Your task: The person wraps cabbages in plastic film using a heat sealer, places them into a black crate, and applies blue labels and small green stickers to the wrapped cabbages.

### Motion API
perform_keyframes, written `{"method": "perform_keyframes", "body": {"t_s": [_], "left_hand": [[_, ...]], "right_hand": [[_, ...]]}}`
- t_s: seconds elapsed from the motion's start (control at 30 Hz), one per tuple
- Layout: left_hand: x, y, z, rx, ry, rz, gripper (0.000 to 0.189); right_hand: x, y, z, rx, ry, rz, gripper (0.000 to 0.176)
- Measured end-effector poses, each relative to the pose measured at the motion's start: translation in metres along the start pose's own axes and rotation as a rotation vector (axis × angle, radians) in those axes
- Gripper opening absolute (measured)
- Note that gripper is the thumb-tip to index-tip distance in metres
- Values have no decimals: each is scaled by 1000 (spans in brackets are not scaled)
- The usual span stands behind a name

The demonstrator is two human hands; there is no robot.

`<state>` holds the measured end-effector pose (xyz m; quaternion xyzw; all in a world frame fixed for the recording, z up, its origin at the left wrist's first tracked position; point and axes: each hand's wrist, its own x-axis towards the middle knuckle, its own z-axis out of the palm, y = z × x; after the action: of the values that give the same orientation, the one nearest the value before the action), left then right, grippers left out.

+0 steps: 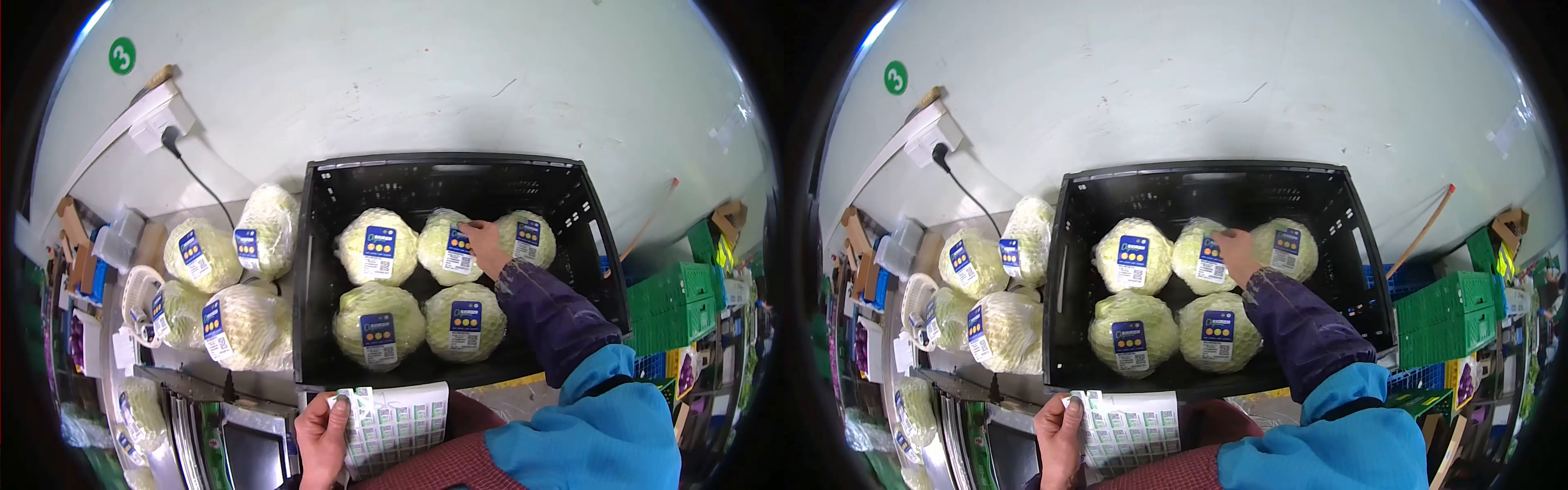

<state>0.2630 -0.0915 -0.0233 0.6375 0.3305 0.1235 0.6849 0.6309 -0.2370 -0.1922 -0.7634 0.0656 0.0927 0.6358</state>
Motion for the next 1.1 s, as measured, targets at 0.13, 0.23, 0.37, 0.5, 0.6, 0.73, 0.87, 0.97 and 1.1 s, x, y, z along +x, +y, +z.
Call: {"method": "perform_keyframes", "body": {"t_s": [0.13, 0.23, 0.37, 0.5, 0.6, 0.73, 0.87, 0.97, 1.1], "left_hand": [[-2, -2, -9, 70, -49, 1, 18], [-2, 3, -9, 83, -88, 25, 17], [4, 6, -6, 115, -115, 105, 21], [4, 13, -4, 171, -156, 107, 22], [4, 17, -2, 208, -176, 156, 23], [4, 9, -7, 176, -200, 75, 20], [-2, 2, -14, -27, -166, -51, 14], [-10, 3, -22, -161, -68, -150, 11], [-24, -3, -36, -218, -24, -156, 10]], "right_hand": [[-5, -25, -12, -656, -2, -328, 30], [-7, -31, -2, -591, -164, -424, 24], [-131, -133, 25, -352, -997, -420, 24], [-213, -176, 27, -468, -1433, -546, 18], [-233, -175, 29, -603, -1385, -827, 13], [-224, -160, 34, -541, -1168, -1094, 12], [-142, -130, 60, -17, -802, -293, 16], [-83, -93, 84, 46, -548, -222, 22], [-50, -55, 114, -57, -285, -241, 33]]}}
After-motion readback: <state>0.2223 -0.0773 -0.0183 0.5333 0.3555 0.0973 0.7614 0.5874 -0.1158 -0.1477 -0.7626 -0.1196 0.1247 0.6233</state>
